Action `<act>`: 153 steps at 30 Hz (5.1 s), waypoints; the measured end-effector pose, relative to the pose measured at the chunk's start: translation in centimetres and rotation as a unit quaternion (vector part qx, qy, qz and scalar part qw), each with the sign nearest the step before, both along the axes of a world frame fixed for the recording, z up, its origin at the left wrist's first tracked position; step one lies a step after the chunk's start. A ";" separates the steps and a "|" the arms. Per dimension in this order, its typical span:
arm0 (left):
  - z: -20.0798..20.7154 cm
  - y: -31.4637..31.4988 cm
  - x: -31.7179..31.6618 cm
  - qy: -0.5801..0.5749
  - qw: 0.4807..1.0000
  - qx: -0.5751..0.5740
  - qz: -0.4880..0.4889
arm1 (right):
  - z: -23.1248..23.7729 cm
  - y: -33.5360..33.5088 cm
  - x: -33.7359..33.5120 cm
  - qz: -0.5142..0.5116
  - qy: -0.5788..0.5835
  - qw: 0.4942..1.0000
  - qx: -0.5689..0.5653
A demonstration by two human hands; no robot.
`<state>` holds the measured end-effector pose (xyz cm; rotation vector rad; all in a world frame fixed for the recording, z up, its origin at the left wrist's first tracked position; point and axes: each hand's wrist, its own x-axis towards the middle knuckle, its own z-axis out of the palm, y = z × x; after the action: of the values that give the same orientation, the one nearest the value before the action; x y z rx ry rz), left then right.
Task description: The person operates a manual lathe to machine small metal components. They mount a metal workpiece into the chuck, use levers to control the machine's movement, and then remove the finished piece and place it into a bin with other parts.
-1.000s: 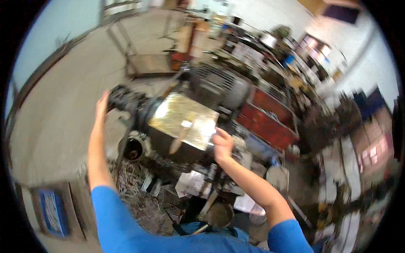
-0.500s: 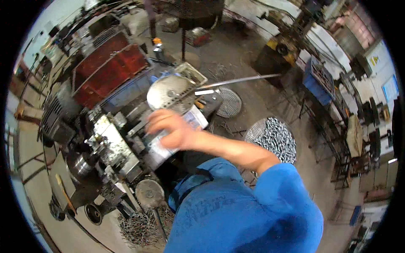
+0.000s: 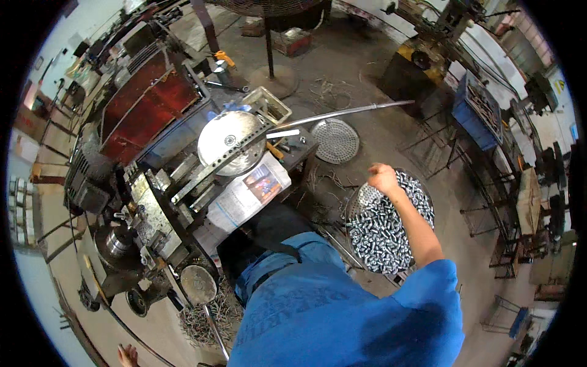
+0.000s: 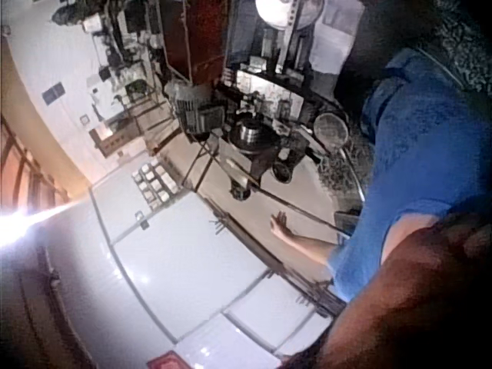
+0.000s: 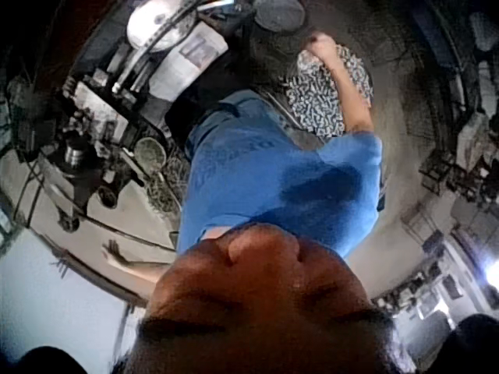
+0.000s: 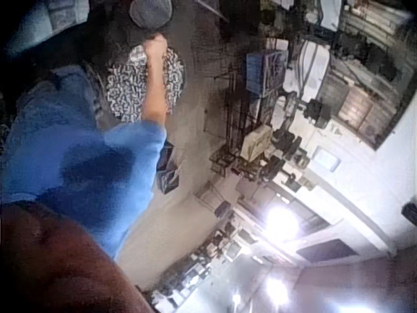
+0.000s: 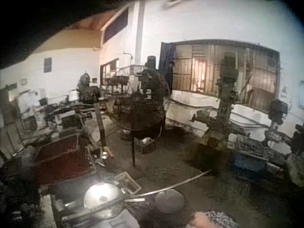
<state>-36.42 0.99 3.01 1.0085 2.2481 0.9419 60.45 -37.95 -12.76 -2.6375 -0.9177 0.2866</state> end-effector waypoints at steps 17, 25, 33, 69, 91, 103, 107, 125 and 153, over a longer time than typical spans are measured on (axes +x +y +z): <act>7.2 -8.9 15.3 -0.023 0.964 0.045 -0.260 | -1.5 21.2 -0.6 0.216 0.026 0.975 0.051; 9.1 -8.3 23.4 -0.012 0.936 0.061 -0.347 | -3.0 18.0 1.7 0.170 -0.073 0.968 0.168; 8.3 -8.4 40.8 -0.161 0.814 0.090 -0.550 | 14.0 20.0 -19.2 0.471 0.213 0.785 0.342; 5.4 -4.3 37.9 -0.304 0.779 0.169 -0.521 | 24.9 33.5 -39.0 0.772 0.024 0.573 0.275; 5.0 -2.8 37.8 -0.286 0.790 0.162 -0.517 | 23.8 34.8 -39.3 0.760 -0.016 0.585 0.283; 5.8 -5.4 24.0 0.069 0.907 0.147 -0.389 | 22.0 42.8 -40.3 0.746 -0.144 0.622 0.187; 3.5 -10.6 15.3 0.391 0.890 -0.010 -0.234 | 18.0 47.8 -41.9 0.714 -0.243 0.652 0.082; -5.7 -20.3 12.7 0.359 0.928 -0.073 -0.075 | 17.7 48.9 -43.3 0.717 -0.146 0.674 0.098; -24.4 -3.7 20.8 0.296 0.890 -0.113 -0.328 | 21.2 34.4 -23.1 0.537 -0.060 0.814 0.215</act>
<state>-15.60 -2.67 -21.39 1.9559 2.1064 0.0684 37.35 -3.53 8.45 -1.4907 -2.1413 0.1260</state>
